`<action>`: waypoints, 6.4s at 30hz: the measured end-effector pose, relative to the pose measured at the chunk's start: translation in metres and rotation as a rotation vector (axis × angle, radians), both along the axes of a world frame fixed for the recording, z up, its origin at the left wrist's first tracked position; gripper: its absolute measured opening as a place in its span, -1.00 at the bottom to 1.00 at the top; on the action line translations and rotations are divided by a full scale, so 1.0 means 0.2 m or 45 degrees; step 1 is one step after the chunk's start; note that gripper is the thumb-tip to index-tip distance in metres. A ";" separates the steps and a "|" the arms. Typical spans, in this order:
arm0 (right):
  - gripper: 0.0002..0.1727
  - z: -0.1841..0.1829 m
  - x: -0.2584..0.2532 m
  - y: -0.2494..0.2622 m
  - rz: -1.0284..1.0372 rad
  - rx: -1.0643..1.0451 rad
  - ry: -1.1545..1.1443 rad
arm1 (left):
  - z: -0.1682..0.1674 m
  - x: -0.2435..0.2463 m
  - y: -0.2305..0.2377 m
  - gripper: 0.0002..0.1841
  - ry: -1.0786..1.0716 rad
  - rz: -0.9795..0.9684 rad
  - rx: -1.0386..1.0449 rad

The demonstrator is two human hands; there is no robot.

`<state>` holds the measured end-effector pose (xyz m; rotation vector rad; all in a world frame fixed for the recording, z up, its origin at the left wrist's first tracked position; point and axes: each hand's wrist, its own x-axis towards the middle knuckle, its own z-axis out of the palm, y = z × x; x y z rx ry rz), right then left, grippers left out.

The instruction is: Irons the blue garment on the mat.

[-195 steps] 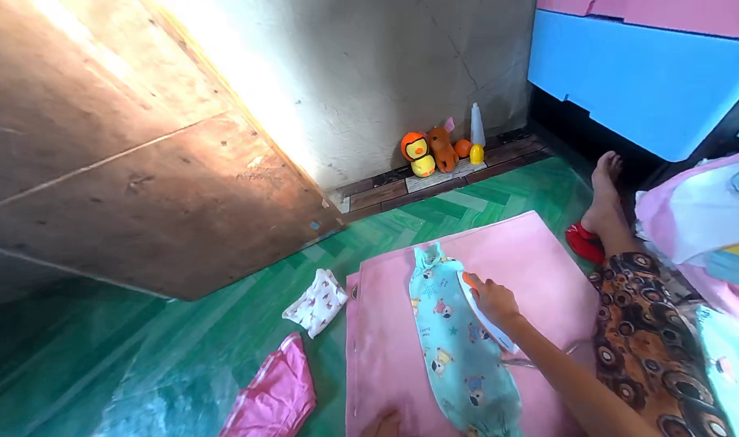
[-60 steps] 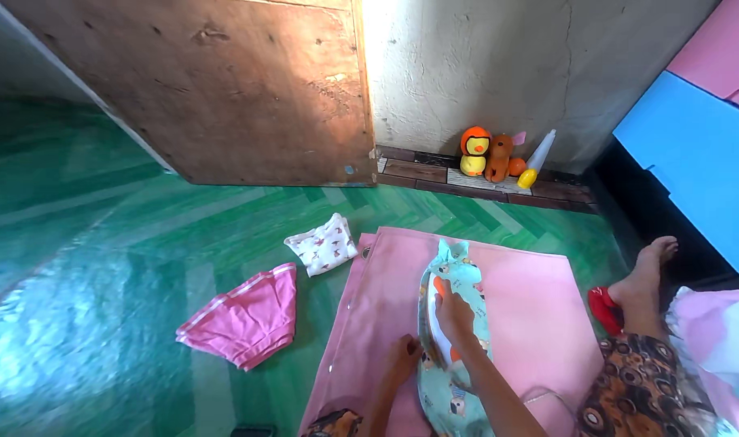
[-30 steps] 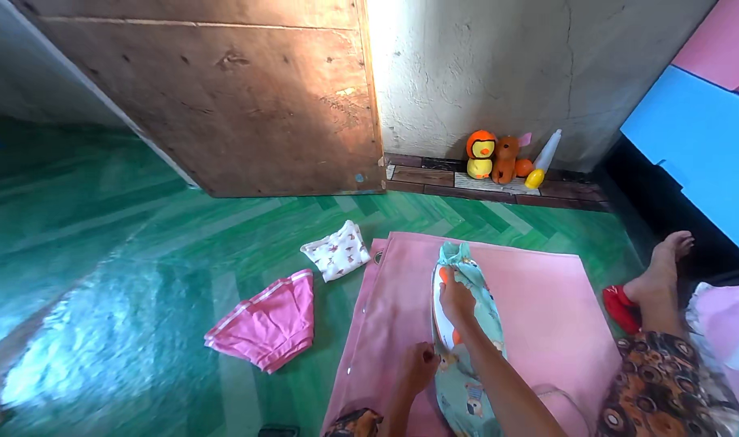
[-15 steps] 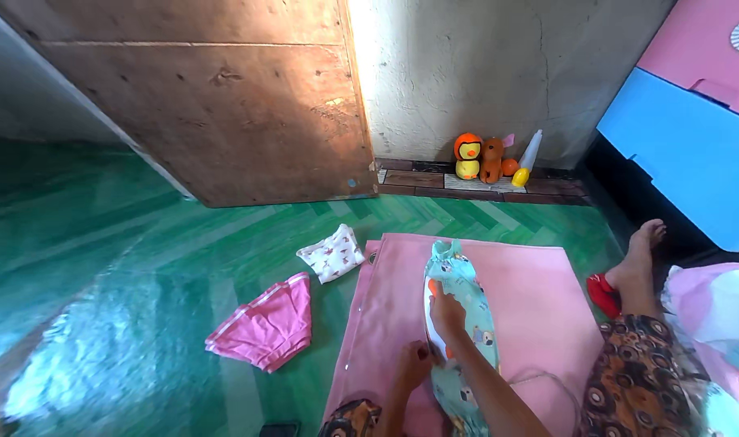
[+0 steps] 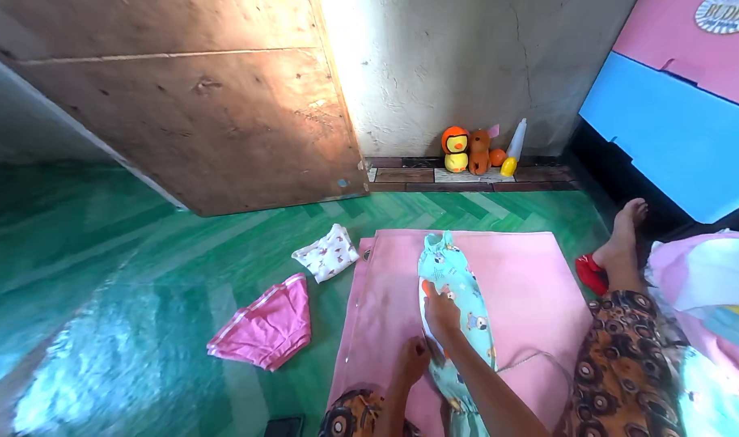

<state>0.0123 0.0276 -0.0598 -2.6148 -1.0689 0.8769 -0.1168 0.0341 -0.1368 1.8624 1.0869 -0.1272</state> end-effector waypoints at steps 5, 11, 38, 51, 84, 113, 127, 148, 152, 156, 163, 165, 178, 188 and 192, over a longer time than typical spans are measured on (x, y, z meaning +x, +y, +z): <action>-0.39 0.02 -0.01 -0.03 0.004 -0.017 0.029 | -0.02 0.00 0.00 -0.74 0.017 -0.009 0.024; -0.40 0.03 -0.04 -0.09 0.005 -0.026 0.036 | 0.01 -0.01 -0.02 -0.75 -0.017 0.005 0.034; -0.39 0.03 0.24 0.01 -0.104 -0.034 0.008 | 0.00 0.00 -0.02 -0.76 0.002 0.015 0.041; -0.41 0.03 0.51 -0.01 -0.211 0.009 -0.019 | 0.00 0.01 -0.01 -0.74 0.024 -0.016 0.070; -0.43 -0.04 0.58 -0.47 0.458 0.012 -0.014 | 0.02 0.01 -0.04 -0.74 0.060 -0.035 0.132; -0.46 -0.05 0.45 -0.52 0.766 0.019 0.036 | 0.03 0.00 -0.04 -0.73 0.053 -0.063 0.125; -0.45 -0.06 0.41 -0.54 0.842 0.046 0.042 | 0.03 0.00 -0.10 -0.63 0.216 -0.059 0.000; -0.47 -0.09 0.38 -0.57 1.155 0.090 0.102 | 0.03 -0.03 -0.23 -0.66 0.148 0.270 -0.388; -0.48 -0.08 0.37 -0.58 1.227 0.088 0.108 | 0.10 -0.02 -0.33 -0.63 0.096 0.379 -0.545; -0.48 -0.09 0.38 -0.58 1.277 0.102 0.104 | 0.12 -0.02 -0.50 -0.63 0.004 0.366 -0.540; -0.50 -0.11 0.38 -0.61 1.313 0.167 0.136 | 0.09 -0.02 -0.61 -0.49 0.069 0.219 -0.493; -0.50 -0.09 0.39 -0.62 1.332 0.152 0.146 | 0.08 -0.02 -0.61 -0.48 0.100 0.213 -0.505; -0.50 -0.08 0.46 -0.74 1.469 0.097 0.189 | 0.01 -0.03 -0.61 -0.63 0.074 0.264 -0.510; -0.50 -0.07 0.52 -0.78 1.608 0.027 0.138 | 0.02 -0.02 -0.62 -0.66 0.054 0.305 -0.548; -0.53 -0.08 0.50 -0.80 1.573 0.112 0.131 | 0.05 -0.01 -0.62 -0.60 0.093 0.278 -0.520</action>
